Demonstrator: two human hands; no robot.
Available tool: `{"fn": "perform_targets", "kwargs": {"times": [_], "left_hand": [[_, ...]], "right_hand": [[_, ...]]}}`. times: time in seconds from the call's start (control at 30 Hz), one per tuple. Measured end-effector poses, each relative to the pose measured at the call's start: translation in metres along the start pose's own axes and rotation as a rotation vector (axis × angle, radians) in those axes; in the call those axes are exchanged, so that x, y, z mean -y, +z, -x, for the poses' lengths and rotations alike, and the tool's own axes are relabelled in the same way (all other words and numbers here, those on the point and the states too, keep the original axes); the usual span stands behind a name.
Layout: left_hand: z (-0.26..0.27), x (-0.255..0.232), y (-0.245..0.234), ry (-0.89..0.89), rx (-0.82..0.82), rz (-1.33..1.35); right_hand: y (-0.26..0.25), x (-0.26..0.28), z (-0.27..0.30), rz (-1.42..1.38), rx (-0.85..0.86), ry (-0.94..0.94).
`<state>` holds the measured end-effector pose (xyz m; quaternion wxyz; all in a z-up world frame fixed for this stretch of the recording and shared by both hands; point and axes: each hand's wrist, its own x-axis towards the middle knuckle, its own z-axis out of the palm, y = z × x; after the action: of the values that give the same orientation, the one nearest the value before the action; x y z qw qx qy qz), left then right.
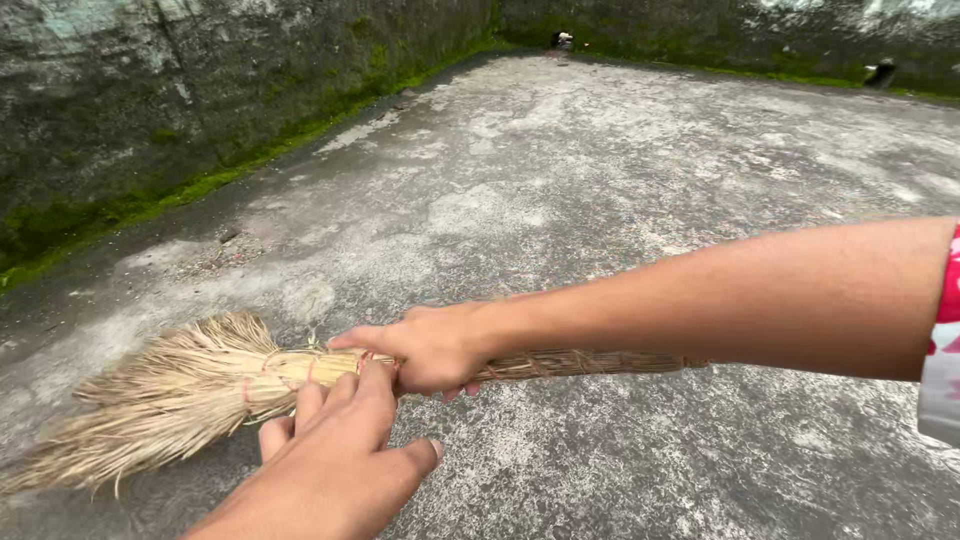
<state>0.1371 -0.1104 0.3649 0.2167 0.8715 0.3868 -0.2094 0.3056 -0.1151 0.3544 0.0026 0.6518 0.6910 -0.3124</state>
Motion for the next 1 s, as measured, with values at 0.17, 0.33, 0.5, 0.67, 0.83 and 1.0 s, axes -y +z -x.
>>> {"fn": "perform_targets", "kwargs": {"times": [0.17,0.33,0.5,0.67,0.83,1.0], "left_hand": [[-0.03,-0.002,-0.01,0.016,0.096,-0.107],[-0.121,0.068,0.007,0.03,0.039,-0.116],[-0.19,0.154,0.045,-0.168,0.097,-0.348],[-0.225,0.187,0.048,-0.21,0.193,-0.405],[-0.228,0.186,0.024,-0.204,0.207,-0.343],[-0.241,0.187,0.012,-0.167,0.265,-0.384]], "right_hand": [[-0.012,-0.078,0.029,-0.279,-0.211,0.317],[-0.019,-0.207,0.034,-0.642,-0.516,0.661],[-0.015,-0.258,-0.01,-0.754,-0.575,1.006],[0.015,-0.175,-0.079,-0.313,-0.27,0.843],[0.027,-0.074,-0.134,-0.282,0.059,0.421],[0.001,-0.087,-0.142,-0.607,0.039,0.343]]}}
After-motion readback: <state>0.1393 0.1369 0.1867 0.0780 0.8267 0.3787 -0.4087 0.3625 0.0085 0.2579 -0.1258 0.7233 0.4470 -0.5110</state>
